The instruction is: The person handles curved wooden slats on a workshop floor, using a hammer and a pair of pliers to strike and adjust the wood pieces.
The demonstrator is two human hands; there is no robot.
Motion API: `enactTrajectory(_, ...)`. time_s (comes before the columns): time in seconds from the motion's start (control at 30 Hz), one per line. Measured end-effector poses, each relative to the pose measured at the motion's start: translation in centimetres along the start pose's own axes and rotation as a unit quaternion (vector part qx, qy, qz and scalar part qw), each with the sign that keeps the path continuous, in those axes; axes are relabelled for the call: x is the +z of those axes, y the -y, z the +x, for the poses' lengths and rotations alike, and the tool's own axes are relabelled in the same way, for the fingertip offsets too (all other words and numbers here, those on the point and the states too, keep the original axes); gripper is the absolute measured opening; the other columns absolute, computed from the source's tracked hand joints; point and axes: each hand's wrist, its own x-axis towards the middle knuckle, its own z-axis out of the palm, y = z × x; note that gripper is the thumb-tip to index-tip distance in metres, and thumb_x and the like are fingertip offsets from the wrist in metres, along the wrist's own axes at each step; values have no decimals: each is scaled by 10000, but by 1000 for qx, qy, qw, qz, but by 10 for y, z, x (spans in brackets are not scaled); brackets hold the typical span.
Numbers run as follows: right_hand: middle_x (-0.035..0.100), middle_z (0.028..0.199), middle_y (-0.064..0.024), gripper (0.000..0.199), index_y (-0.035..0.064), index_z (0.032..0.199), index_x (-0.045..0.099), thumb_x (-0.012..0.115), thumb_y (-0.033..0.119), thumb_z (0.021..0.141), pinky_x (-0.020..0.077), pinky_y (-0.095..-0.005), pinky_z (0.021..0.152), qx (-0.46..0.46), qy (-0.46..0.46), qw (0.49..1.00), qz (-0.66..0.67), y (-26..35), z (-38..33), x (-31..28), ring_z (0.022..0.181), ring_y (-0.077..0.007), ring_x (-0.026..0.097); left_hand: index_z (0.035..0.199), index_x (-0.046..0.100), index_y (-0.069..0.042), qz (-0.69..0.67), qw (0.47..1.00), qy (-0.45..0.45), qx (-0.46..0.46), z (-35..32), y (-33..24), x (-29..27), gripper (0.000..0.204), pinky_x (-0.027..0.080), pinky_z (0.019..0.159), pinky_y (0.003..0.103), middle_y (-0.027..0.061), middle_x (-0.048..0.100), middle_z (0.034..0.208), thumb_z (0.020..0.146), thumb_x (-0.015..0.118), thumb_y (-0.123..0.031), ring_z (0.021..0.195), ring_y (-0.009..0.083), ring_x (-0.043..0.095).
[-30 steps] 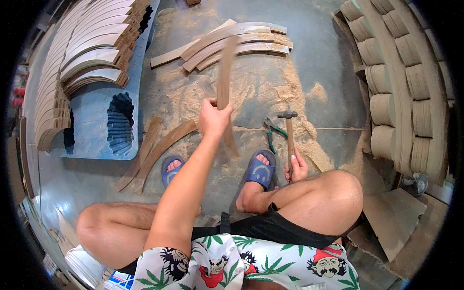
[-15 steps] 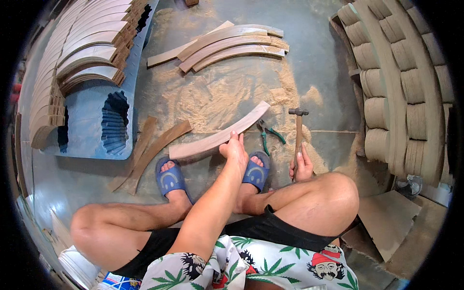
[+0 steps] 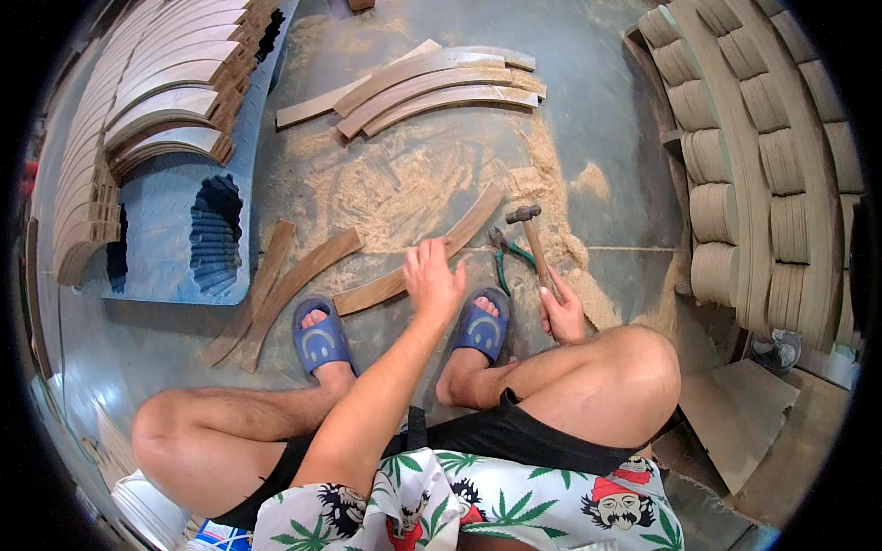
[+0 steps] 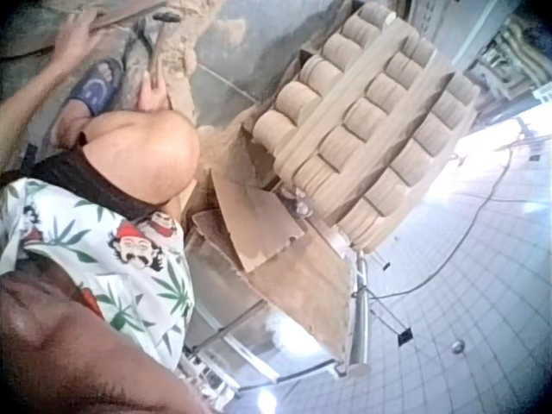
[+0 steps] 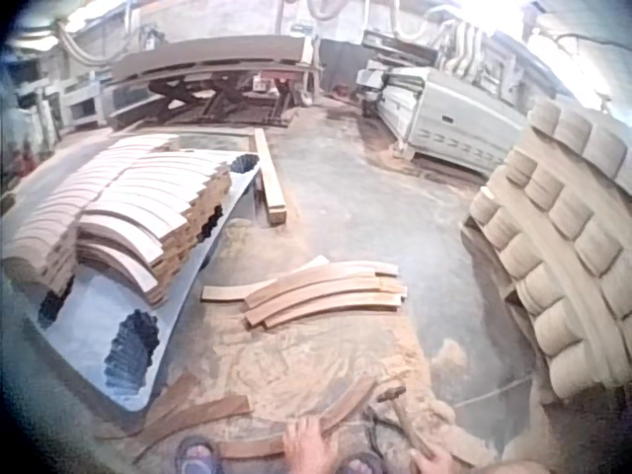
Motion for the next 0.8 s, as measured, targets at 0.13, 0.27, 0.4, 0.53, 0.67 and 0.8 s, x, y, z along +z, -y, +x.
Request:
enactTrajectory(0.13,549,686,37,563,206,1740,522,641,203,1189,401,-282,479,-20,49,998,-16,11,33,6,526,-75,467,1533,659,-197,90,994,24,47,-4,50,-10,640,466,1172,509,101,662,1393,919,838,-162,1379,351,573)
enactTrajectory(0.27,533,674,52,544,195,1730,539,636,225,1196,399,-279,490,-44,59,995,-61,33,58,10,530,-65,458,1583,660,-250,134,984,107,56,-12,66,-10,627,497,1060,472,76,645,1313,971,745,-146,1241,327,610)
enactTrajectory(0.4,568,676,24,515,233,1710,575,633,266,1199,412,-299,482,-53,68,992,-95,48,78,14,509,-81,480,1567,685,-240,190,975,76,91,-23,67,2,568,510,995,458,91,646,1314,1003,694,-168,1193,320,621)
enactTrajectory(0.53,583,666,-2,499,286,1702,583,611,336,1207,429,-318,461,-17,89,989,-119,61,98,9,486,-108,511,1578,676,-178,187,972,40,139,-27,81,10,594,528,962,451,126,646,1320,985,702,-162,1183,331,629)
enactTrajectory(0.67,585,661,-15,508,295,1707,573,600,381,1207,435,-328,438,31,109,986,-125,80,117,-2,465,-131,525,1602,642,-105,193,965,47,169,-29,86,6,611,527,965,435,129,643,1303,992,655,-143,1197,322,621)
enactTrajectory(0.8,579,667,-11,521,271,1714,563,597,388,1208,417,-325,426,31,122,981,-149,89,121,-7,457,-132,513,1600,643,-91,219,958,60,177,-28,81,5,604,526,971,434,122,636,1257,998,623,-132,1190,318,611)
